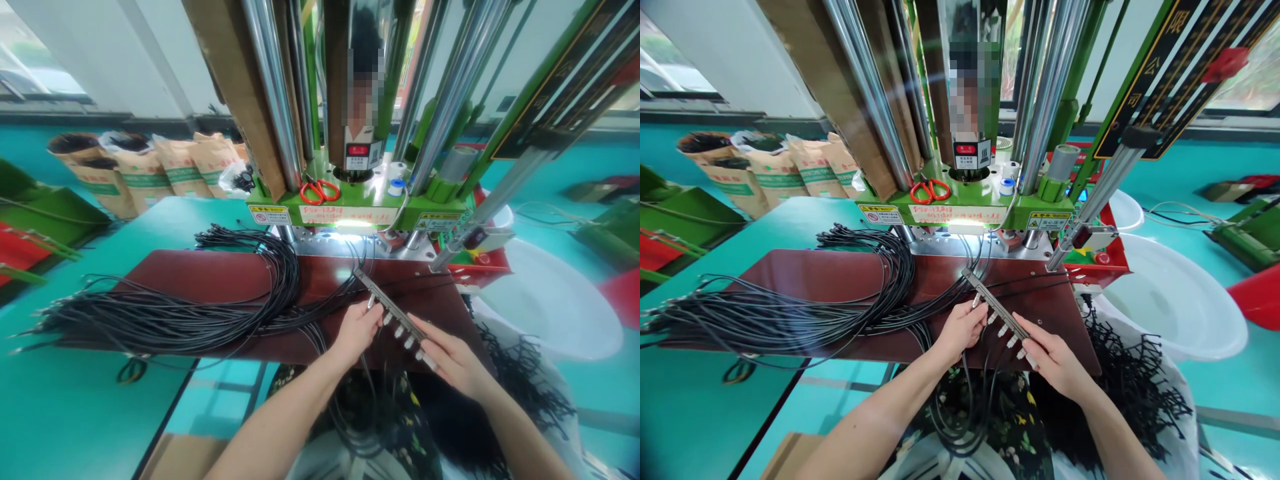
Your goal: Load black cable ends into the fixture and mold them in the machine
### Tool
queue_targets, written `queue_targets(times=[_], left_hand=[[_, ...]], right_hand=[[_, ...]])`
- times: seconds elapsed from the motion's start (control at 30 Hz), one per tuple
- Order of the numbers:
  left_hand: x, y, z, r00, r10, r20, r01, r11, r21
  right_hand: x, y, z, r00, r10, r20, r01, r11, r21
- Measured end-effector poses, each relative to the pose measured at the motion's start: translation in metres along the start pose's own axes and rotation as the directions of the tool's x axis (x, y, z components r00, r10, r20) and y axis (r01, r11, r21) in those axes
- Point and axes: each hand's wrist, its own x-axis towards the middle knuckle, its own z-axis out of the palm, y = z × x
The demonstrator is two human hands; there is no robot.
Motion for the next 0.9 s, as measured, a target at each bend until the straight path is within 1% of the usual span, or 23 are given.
queue_targets(times=[0.07, 0.13, 0.2, 0.27, 0.33, 0.47, 0.67, 0.73, 0.8, 0.87, 0.9], left_hand=[[0.001, -0.001, -0.002, 1.0, 0.012, 0.019, -0.013, 0.999, 0.04], [0.001, -0.001, -0.006, 0.997, 0.073, 0.021, -0.076, 0.987, 0.143], [0.0, 0.0, -0.012, 0.988, 0.151, 0.019, -0.151, 0.951, 0.27], [-0.002, 0.003, -0.017, 0.984, 0.172, 0.048, -0.178, 0.92, 0.349], [-0.004, 0.007, -0.02, 0.987, 0.13, 0.097, -0.157, 0.919, 0.363], [-0.003, 0.009, -0.026, 0.982, 0.051, 0.183, -0.109, 0.94, 0.323], [0.0, 0.014, -0.032, 0.947, -0.018, 0.321, -0.076, 0.957, 0.279], [-0.001, 0.017, -0.033, 0.937, -0.03, 0.348, -0.072, 0.958, 0.278], [-0.002, 0.019, -0.034, 0.937, -0.032, 0.347, -0.073, 0.956, 0.283], [-0.002, 0.02, -0.035, 0.943, -0.022, 0.333, -0.08, 0.954, 0.291], [-0.002, 0.02, -0.035, 0.945, -0.018, 0.326, -0.084, 0.952, 0.294]], right_hand=[[0.0, 0.0, 0.0, 1.0, 0.011, -0.005, -0.011, 1.0, 0.015], [-0.001, -0.002, 0.002, 0.998, 0.063, -0.015, -0.062, 0.995, 0.074], [-0.003, -0.006, 0.004, 0.992, 0.123, -0.042, -0.116, 0.982, 0.146], [-0.005, -0.01, 0.006, 0.986, 0.156, -0.062, -0.141, 0.971, 0.193], [-0.006, -0.013, 0.006, 0.985, 0.16, -0.064, -0.144, 0.968, 0.206], [-0.006, -0.016, 0.003, 0.989, 0.141, -0.041, -0.131, 0.976, 0.174], [-0.006, -0.015, 0.001, 0.989, 0.149, -0.019, -0.146, 0.984, 0.106], [-0.006, -0.015, -0.001, 0.994, 0.107, 0.002, -0.107, 0.994, 0.036], [-0.003, -0.014, -0.004, 0.998, 0.013, 0.06, -0.008, 0.997, -0.082], [-0.001, -0.014, -0.007, 0.991, -0.074, 0.113, 0.095, 0.977, -0.193], [0.001, -0.014, -0.008, 0.987, -0.1, 0.124, 0.126, 0.965, -0.23]])
